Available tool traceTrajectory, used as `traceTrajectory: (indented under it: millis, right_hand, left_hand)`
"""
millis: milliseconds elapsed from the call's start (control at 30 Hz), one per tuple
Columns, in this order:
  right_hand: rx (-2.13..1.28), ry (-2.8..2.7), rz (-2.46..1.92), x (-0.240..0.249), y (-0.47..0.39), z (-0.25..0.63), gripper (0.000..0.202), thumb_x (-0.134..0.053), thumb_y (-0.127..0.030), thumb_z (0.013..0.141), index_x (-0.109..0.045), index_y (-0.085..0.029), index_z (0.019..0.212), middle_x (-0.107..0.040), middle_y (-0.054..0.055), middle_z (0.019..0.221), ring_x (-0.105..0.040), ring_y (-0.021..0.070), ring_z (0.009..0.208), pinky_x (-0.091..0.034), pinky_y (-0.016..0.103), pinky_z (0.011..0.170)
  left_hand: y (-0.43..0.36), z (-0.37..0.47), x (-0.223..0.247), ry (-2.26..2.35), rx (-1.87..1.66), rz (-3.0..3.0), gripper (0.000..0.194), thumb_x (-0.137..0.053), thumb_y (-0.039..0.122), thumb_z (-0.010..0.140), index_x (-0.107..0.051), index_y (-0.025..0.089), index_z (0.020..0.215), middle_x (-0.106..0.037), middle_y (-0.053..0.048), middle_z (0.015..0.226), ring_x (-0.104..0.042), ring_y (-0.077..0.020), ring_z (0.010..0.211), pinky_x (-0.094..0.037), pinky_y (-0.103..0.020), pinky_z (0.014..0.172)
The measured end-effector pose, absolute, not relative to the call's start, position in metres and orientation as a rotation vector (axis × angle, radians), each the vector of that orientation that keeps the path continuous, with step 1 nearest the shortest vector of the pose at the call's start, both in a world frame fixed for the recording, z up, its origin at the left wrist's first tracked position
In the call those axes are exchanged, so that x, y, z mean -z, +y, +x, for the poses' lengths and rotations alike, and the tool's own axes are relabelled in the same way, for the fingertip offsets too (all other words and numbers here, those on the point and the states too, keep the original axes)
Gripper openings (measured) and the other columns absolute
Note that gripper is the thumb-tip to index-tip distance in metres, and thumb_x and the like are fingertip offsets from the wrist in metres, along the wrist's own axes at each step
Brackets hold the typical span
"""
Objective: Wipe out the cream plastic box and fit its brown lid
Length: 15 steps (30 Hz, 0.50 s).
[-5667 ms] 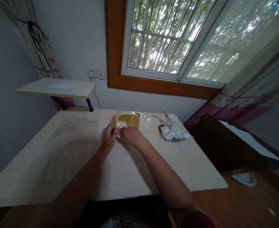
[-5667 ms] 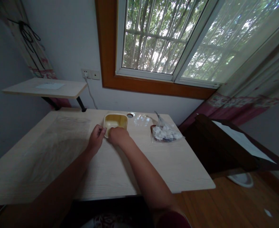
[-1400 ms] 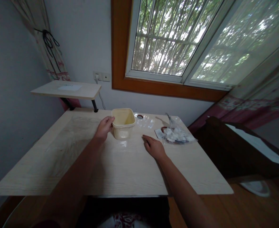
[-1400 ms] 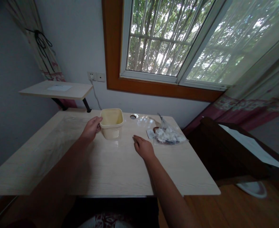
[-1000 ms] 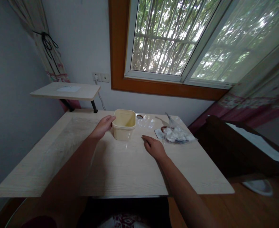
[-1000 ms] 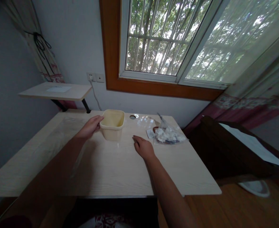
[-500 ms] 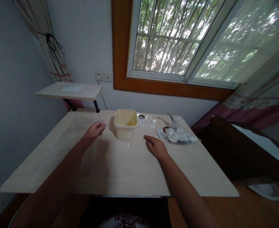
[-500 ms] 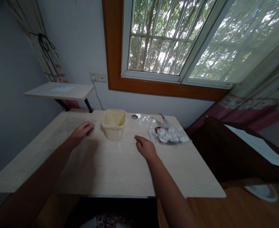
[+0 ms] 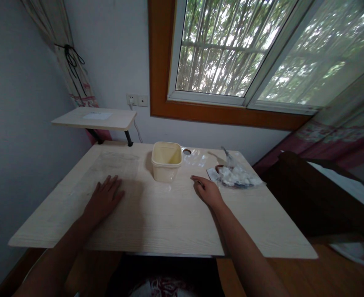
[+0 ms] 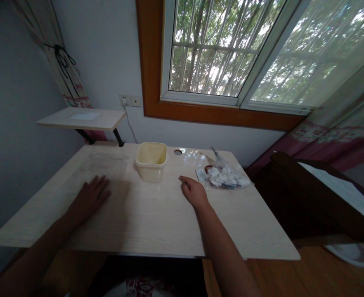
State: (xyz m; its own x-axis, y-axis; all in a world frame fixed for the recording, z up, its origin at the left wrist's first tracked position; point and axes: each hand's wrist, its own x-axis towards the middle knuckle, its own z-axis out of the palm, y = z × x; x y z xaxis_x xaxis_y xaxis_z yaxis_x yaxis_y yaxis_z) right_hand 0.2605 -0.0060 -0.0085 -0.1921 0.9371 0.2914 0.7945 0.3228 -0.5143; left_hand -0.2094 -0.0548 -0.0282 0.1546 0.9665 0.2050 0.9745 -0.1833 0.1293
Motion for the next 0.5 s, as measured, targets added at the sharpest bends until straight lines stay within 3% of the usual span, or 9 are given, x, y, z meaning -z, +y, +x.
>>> traceTrajectory:
  millis: [500]
  right_hand:
    - [-0.302, -2.055, -1.537, 0.012, -0.006, 0.260, 0.039, -0.047, -0.023, 0.090, -0.067, -0.025, 0.124, -0.070, 0.002, 0.125, -0.067, 0.0200, 0.113, -0.050, 0.035, 0.102]
  left_hand:
    - [-0.060, -0.195, 0.015, -1.938, 0.225, -2.462, 0.063, -0.027, 0.053, 0.099, -0.036, 0.022, 0.153, -0.029, -0.007, 0.162, -0.022, -0.0299, 0.151, -0.016, -0.056, 0.121]
